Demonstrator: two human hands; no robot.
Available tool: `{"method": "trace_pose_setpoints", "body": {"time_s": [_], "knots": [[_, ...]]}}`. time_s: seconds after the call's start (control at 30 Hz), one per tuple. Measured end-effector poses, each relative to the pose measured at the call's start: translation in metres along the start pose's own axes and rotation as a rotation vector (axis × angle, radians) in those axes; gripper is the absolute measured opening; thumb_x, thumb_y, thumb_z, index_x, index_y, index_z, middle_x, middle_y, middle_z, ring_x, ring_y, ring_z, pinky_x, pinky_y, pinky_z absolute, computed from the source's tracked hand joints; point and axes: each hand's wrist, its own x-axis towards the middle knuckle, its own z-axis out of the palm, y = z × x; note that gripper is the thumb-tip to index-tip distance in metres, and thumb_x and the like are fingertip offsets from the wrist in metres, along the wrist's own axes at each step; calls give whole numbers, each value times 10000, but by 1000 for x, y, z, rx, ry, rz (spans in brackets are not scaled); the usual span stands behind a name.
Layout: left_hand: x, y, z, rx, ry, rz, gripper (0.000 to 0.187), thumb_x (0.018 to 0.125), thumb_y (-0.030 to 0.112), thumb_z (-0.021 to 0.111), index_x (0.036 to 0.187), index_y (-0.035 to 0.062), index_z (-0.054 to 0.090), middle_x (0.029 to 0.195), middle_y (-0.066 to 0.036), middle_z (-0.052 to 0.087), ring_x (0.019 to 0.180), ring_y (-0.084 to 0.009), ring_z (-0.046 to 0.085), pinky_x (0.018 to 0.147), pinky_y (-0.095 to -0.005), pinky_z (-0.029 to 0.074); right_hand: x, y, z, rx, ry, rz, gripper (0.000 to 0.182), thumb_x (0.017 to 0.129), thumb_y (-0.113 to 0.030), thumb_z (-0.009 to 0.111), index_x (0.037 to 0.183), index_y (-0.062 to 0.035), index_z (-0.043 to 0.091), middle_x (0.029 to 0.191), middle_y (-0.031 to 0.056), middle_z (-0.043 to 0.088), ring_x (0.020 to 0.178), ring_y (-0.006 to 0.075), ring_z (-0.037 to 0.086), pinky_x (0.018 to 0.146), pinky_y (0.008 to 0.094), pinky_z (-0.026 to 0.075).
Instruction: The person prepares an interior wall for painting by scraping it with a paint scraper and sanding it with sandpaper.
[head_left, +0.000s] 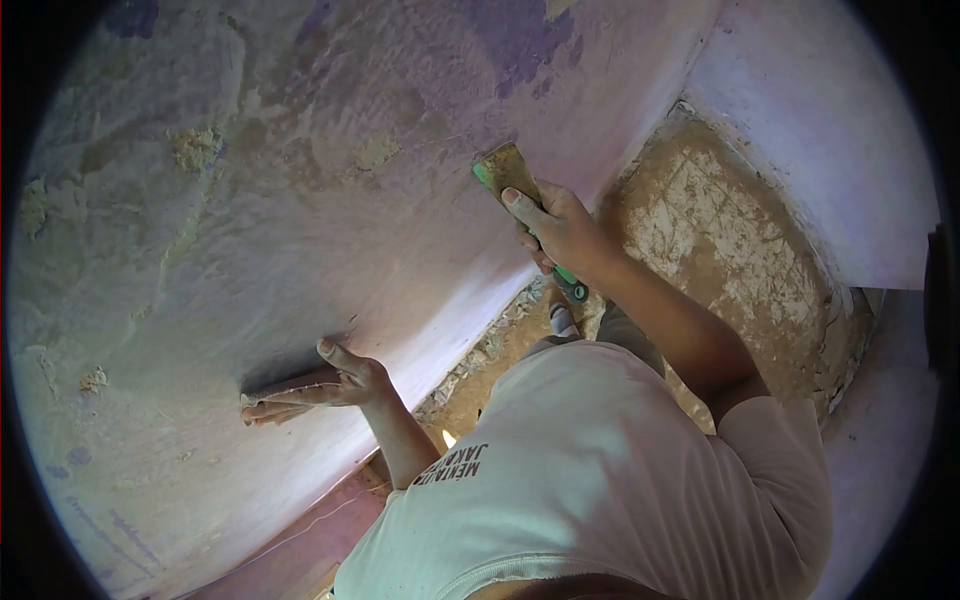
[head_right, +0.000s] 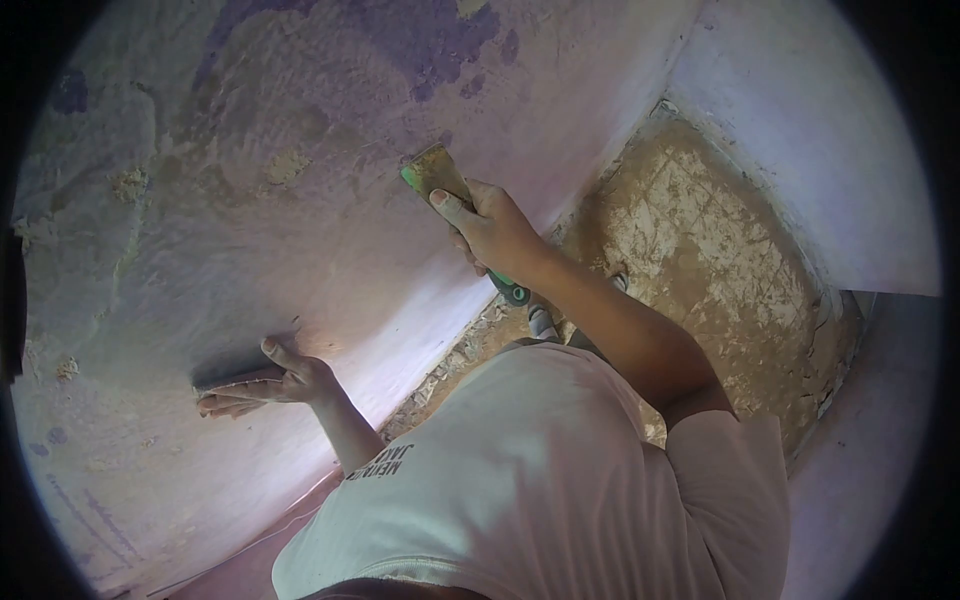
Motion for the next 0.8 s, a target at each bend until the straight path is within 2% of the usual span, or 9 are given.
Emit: {"method": "trace_pose_setpoints", "body": {"time_s": [0.23,0.33,0.43,0.53,0.63,0.73,0.8], "knots": [[4,5,-2,-14,-13,17,912,910,570,472,1517,56,26,1571,-212,10,1430,-435,-104,1061,-684,-27,-5,29,-16,-9,37,7,300,977,-384,511,942,-87,502,564,-27,435,397,54,390,362,227,355],[-1,-1,-1,16,-17,2,905,896,627,450,1526,150,10,1580,-171,-29,1445,-385,-83,1094,-651,-35,3,15,-7,14,23,-28,301,977,-371,514,921,-76,500,550,-22,433,377,61,389,349,233,354],[1,-1,-2,20,-35,16,908,897,626,449,1526,150,-2,1578,-178,-44,1439,-403,-100,1082,-664,-39,5,7,-3,41,25,-13,316,978,-396,506,951,-81,498,556,-24,436,375,54,382,361,220,363],[-2,-6,0,-4,-15,72,906,914,525,509,1518,59,21,1560,-245,24,1427,-447,-99,1052,-690,-32,-4,17,-13,10,18,-11,326,978,-407,502,932,-84,490,550,-23,434,366,56,376,356,226,365],[-1,-4,-1,-12,-8,87,898,914,505,522,1519,61,29,1558,-253,9,1427,-448,-97,1051,-691,-35,-3,26,-19,-15,8,13,332,978,-402,503,906,-79,491,540,-21,434,361,59,375,346,233,357],[1,-1,-1,6,-29,37,911,904,619,441,1525,134,-16,1576,-180,-61,1435,-410,-110,1075,-665,-54,5,6,-7,11,15,-14,333,978,-378,510,864,-65,500,527,-15,437,355,64,378,330,240,340],[3,0,-2,17,-42,45,910,905,620,436,1524,133,-19,1577,-176,-64,1438,-400,-114,1079,-660,-55,6,1,-2,32,14,-4,333,979,-375,508,855,-67,499,521,-16,434,352,65,383,329,242,342]]}}
